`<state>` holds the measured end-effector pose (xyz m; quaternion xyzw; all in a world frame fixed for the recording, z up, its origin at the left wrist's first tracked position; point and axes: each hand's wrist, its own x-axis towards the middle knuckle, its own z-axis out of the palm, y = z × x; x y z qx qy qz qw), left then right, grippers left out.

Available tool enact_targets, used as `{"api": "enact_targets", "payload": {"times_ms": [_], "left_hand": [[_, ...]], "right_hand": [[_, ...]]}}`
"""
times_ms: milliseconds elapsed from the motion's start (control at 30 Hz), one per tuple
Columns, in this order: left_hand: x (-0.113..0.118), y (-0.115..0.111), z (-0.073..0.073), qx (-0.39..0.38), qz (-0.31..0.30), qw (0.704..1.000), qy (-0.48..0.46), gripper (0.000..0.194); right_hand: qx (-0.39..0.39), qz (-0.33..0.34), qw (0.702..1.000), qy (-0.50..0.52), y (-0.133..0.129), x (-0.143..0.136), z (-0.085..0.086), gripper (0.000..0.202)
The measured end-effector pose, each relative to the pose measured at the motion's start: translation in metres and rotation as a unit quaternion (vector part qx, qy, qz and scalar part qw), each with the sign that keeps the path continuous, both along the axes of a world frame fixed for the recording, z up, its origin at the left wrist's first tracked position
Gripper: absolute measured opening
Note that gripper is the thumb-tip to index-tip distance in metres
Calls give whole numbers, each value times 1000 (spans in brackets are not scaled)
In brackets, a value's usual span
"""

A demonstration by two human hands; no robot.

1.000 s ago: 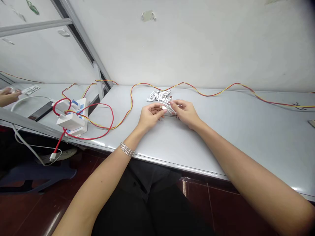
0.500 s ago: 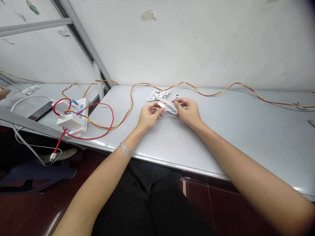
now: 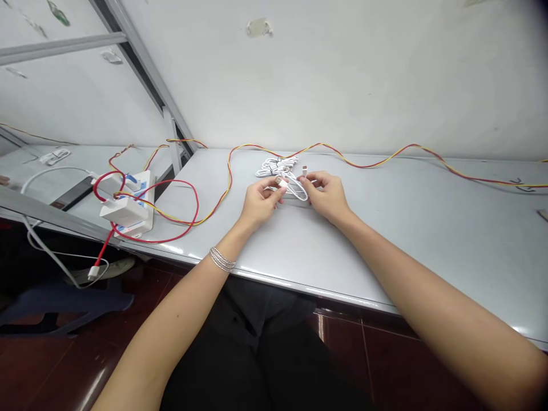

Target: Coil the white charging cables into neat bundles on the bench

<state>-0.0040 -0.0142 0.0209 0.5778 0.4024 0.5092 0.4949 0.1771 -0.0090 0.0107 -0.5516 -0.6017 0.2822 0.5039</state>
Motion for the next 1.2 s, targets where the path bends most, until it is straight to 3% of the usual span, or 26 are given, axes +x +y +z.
{"api": "enact_targets", "payload": {"times_ms": [500,1200], "left_hand": [[0,3,-2,-36,-1,999,14,22],[2,0,1,-56,-7,998,20,19]], "right_hand": [[-64,-9,998,-17,5,3,-3,26],[-44,-5,999,-4,3,2,-1,16]]}}
